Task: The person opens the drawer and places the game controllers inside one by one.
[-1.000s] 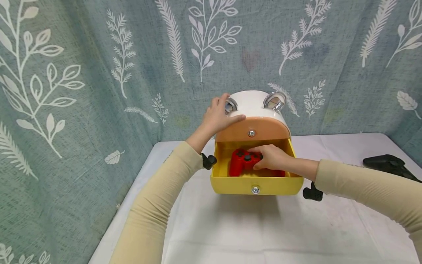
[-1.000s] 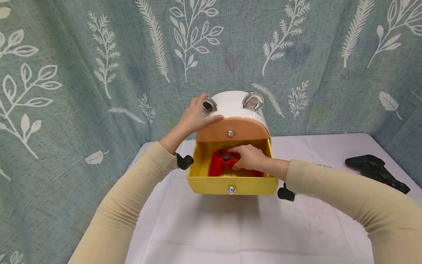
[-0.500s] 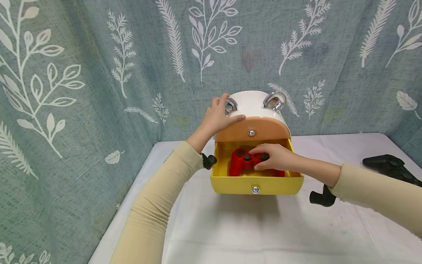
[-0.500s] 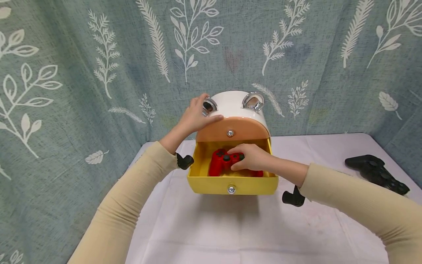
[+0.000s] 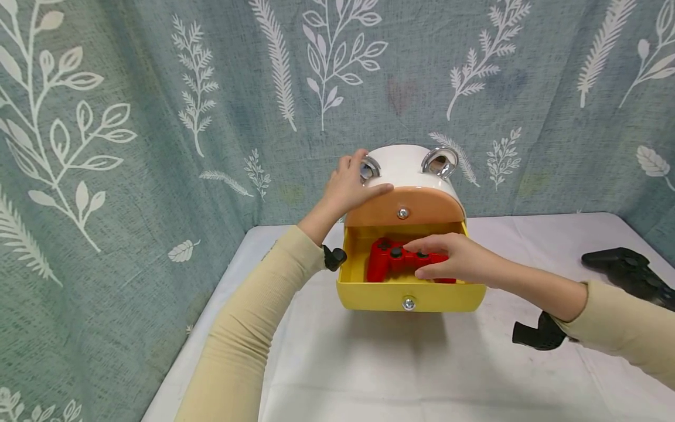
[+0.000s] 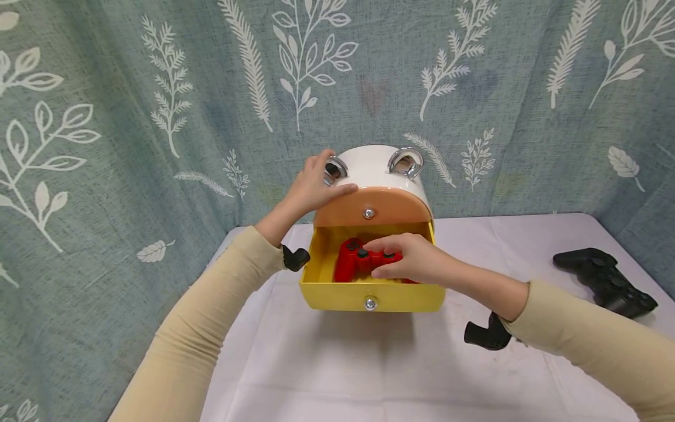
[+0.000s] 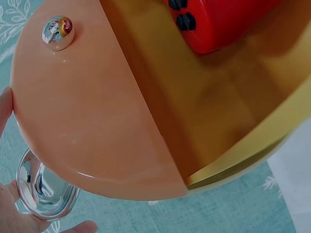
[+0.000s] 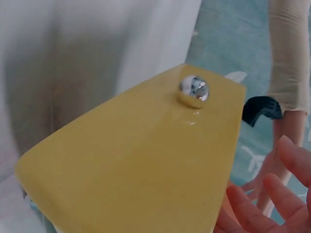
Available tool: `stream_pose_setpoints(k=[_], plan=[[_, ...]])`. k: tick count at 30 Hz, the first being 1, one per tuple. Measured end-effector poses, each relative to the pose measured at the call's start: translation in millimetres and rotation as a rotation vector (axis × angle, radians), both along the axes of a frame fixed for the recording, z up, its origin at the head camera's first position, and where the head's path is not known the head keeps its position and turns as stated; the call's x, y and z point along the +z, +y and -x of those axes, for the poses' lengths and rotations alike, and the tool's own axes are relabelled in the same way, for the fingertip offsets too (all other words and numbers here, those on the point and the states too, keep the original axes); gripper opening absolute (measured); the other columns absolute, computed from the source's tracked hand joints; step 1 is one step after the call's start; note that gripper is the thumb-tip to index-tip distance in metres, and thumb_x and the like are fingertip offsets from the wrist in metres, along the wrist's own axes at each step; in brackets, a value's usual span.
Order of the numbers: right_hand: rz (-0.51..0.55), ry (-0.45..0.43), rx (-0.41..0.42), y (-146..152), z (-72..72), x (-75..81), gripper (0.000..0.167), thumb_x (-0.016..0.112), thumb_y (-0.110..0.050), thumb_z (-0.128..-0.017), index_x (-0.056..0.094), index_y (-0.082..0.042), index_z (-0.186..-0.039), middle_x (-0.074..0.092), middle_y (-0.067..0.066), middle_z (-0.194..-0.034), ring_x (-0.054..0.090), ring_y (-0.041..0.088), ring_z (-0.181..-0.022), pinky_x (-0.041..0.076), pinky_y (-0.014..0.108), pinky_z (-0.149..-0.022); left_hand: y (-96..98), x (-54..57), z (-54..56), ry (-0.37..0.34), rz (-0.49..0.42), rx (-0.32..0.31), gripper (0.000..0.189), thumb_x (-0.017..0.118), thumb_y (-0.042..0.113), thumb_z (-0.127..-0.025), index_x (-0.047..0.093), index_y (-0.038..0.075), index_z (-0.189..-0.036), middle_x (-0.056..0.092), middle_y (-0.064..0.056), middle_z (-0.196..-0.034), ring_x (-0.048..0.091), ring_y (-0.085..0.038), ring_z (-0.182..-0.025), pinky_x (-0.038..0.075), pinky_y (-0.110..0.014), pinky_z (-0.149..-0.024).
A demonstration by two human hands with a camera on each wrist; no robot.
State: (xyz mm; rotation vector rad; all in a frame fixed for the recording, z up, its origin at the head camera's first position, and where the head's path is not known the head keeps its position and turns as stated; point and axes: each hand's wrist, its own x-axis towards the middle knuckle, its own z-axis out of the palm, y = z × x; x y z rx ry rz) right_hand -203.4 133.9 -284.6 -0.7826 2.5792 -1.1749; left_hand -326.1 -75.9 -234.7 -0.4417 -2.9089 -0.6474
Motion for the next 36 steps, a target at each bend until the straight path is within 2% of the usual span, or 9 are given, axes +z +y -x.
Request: stream_pose_setpoints(k=[4,7,11,14,17,20,27,31,36], plan=[[0.047,-0.022,0.032,2,-8.4,2.1,0.053,0.068,-0.028,-0.083,0.054,-0.002,-0.127,0.057,0.016,-0.124,0.053,0.032,-0.114,0.045,0.042,-0.09,1.1,0.1,-0.1,0.004,0.005,0.001,0.091,0.06,0.066,-0.073,0.018,0.026,-0.144,0.021,-0.011,-0.147,0.034,-0.037,-0.124,0.035,-0.052,-0.097],[0.125,-0.051,0.041,3,-14.8,1.9,0.051,0.069,-0.023,-0.082,0.055,0.001,-0.125,0.057,0.018,-0.122,0.055,0.031,-0.112,0.046,0.037,-0.09,1.6,0.1,-0.2,0.007,0.008,0.002,0.091,0.06,0.066,-0.073,0.018,0.026,-0.144,0.021,-0.011,-0.147,0.035,-0.038,-0.124,0.035,-0.052,-0.097],[0.248,-0.119,0.061,2,-23.6,-1.8,0.049,0.069,-0.019,-0.082,0.055,0.005,-0.122,0.06,0.02,-0.117,0.058,0.029,-0.106,0.049,0.026,-0.084,1.7,0.1,-0.4,0.008,0.005,-0.001,0.091,0.06,0.066,-0.073,0.018,0.026,-0.145,0.021,-0.011,-0.146,0.035,-0.038,-0.124,0.035,-0.051,-0.096],[0.294,-0.156,0.092,1,-30.9,-7.3,0.051,0.069,-0.019,-0.082,0.053,0.007,-0.123,0.062,0.021,-0.111,0.061,0.025,-0.1,0.051,0.023,-0.079,1.7,0.2,-0.4,0.008,0.0,-0.004,0.091,0.06,0.065,-0.074,0.019,0.026,-0.145,0.021,-0.011,-0.147,0.035,-0.038,-0.123,0.035,-0.052,-0.096],[0.305,-0.165,0.119,-1,-37.5,-15.4,0.05,0.069,-0.017,-0.082,0.053,0.006,-0.124,0.064,0.021,-0.104,0.063,0.018,-0.091,0.052,0.024,-0.075,1.8,0.3,-0.4,0.007,-0.005,-0.007,0.092,0.061,0.065,-0.074,0.019,0.025,-0.145,0.021,-0.011,-0.147,0.035,-0.038,-0.124,0.035,-0.052,-0.096],[0.295,-0.132,0.135,-4,-41.7,-26.2,0.047,0.068,-0.016,-0.082,0.055,0.006,-0.121,0.066,0.016,-0.098,0.064,0.011,-0.082,0.052,0.024,-0.072,2.0,0.4,-0.5,0.004,-0.004,-0.01,0.091,0.061,0.065,-0.074,0.019,0.025,-0.144,0.02,-0.011,-0.147,0.035,-0.039,-0.123,0.035,-0.053,-0.096],[0.266,-0.116,0.169,-11,-43.2,-54.4,0.041,0.067,-0.017,-0.084,0.058,0.006,-0.117,0.067,0.011,-0.09,0.062,0.006,-0.079,0.052,0.023,-0.072,0.5,0.4,-0.9,-0.006,-0.014,-0.006,0.092,0.06,0.065,-0.073,0.018,0.027,-0.145,0.02,-0.011,-0.147,0.034,-0.038,-0.124,0.035,-0.052,-0.096],[0.244,-0.105,0.15,-14,-42.0,-66.2,0.042,0.068,-0.018,-0.083,0.058,0.004,-0.118,0.068,0.009,-0.089,0.062,0.004,-0.08,0.051,0.022,-0.073,-0.6,-0.2,-0.3,-0.009,-0.013,-0.008,0.092,0.06,0.065,-0.074,0.018,0.026,-0.145,0.019,-0.011,-0.147,0.033,-0.038,-0.125,0.034,-0.052,-0.097],[0.212,-0.041,0.088,-17,-39.5,-73.5,0.043,0.067,-0.017,-0.083,0.057,0.0,-0.121,0.068,0.007,-0.094,0.063,0.007,-0.082,0.051,0.022,-0.071,-0.7,-0.8,0.1,0.001,-0.019,-0.014,0.092,0.06,0.065,-0.074,0.018,0.025,-0.145,0.02,-0.012,-0.147,0.033,-0.038,-0.125,0.033,-0.053,-0.097]])
